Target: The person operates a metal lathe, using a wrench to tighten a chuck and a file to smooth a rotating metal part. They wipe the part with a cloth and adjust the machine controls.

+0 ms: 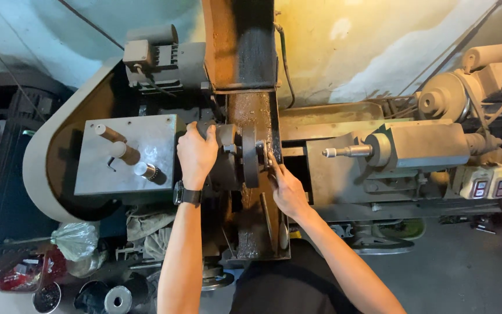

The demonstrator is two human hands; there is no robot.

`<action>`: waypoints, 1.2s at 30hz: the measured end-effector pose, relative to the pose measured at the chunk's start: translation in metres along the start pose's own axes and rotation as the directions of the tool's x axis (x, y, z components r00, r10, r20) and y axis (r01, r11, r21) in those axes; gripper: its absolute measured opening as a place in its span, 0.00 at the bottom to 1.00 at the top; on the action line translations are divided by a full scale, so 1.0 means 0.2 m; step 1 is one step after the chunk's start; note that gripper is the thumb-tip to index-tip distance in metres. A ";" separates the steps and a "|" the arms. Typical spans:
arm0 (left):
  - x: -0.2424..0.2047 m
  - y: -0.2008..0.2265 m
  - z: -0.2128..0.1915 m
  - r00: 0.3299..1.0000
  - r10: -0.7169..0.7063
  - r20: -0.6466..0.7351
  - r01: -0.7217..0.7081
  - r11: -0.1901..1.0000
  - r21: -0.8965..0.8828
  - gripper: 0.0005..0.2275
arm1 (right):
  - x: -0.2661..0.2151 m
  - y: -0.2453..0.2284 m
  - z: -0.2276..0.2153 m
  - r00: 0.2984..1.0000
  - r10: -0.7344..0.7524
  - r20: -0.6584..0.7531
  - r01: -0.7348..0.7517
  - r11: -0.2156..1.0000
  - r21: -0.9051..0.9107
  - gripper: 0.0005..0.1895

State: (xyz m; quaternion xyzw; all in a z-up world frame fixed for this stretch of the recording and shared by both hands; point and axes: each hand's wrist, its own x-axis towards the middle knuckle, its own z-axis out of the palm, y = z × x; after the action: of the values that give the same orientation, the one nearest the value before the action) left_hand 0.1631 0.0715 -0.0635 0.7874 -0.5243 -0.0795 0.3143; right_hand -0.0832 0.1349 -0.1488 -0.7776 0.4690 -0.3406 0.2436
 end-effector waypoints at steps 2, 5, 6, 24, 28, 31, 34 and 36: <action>-0.01 -0.01 0.00 1.000 0.027 -0.002 -0.027 0.999 -0.025 0.23 | -0.02 0.01 -0.01 1.000 -0.013 0.019 0.013 0.999 -0.032 0.42; -0.03 -0.01 0.00 0.998 0.052 -0.025 -0.053 0.998 -0.045 0.22 | -0.04 -0.02 -0.02 0.997 0.019 0.071 -0.016 0.999 -0.041 0.35; -0.06 -0.01 -0.01 0.998 0.050 -0.023 -0.051 0.998 -0.045 0.22 | -0.04 -0.04 -0.03 0.997 0.020 0.073 -0.017 0.999 -0.041 0.35; -0.47 -0.04 -0.04 0.924 0.176 -0.338 -0.288 0.904 -0.316 0.20 | -0.08 0.09 0.13 0.996 -0.021 -0.088 0.028 0.997 0.074 0.24; -0.61 -0.20 0.08 0.869 0.235 -0.436 -0.394 0.861 -0.321 0.23 | -0.06 0.02 0.04 0.926 0.375 0.049 -0.375 0.892 0.252 0.18; -0.59 -0.19 0.05 0.827 0.298 -0.476 -0.474 0.825 -0.307 0.23 | -0.04 0.00 0.00 0.972 0.220 -0.077 -0.204 0.963 0.176 0.22; -0.45 -0.05 -0.10 0.833 0.371 -0.411 -0.500 0.822 -0.273 0.22 | -0.05 0.00 0.00 0.985 0.141 -0.098 -0.125 0.980 0.152 0.25; -0.30 0.01 -0.13 0.853 0.399 -0.336 -0.490 0.835 -0.251 0.21 | -0.03 0.00 0.01 0.986 0.144 -0.088 -0.129 0.980 0.152 0.26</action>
State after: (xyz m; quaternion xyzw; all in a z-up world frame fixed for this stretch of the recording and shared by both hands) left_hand 0.1479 0.1344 -0.0538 0.5824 -0.6256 0.0186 0.5187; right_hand -0.0835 0.1416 -0.1518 -0.7060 0.5065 -0.3943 0.2992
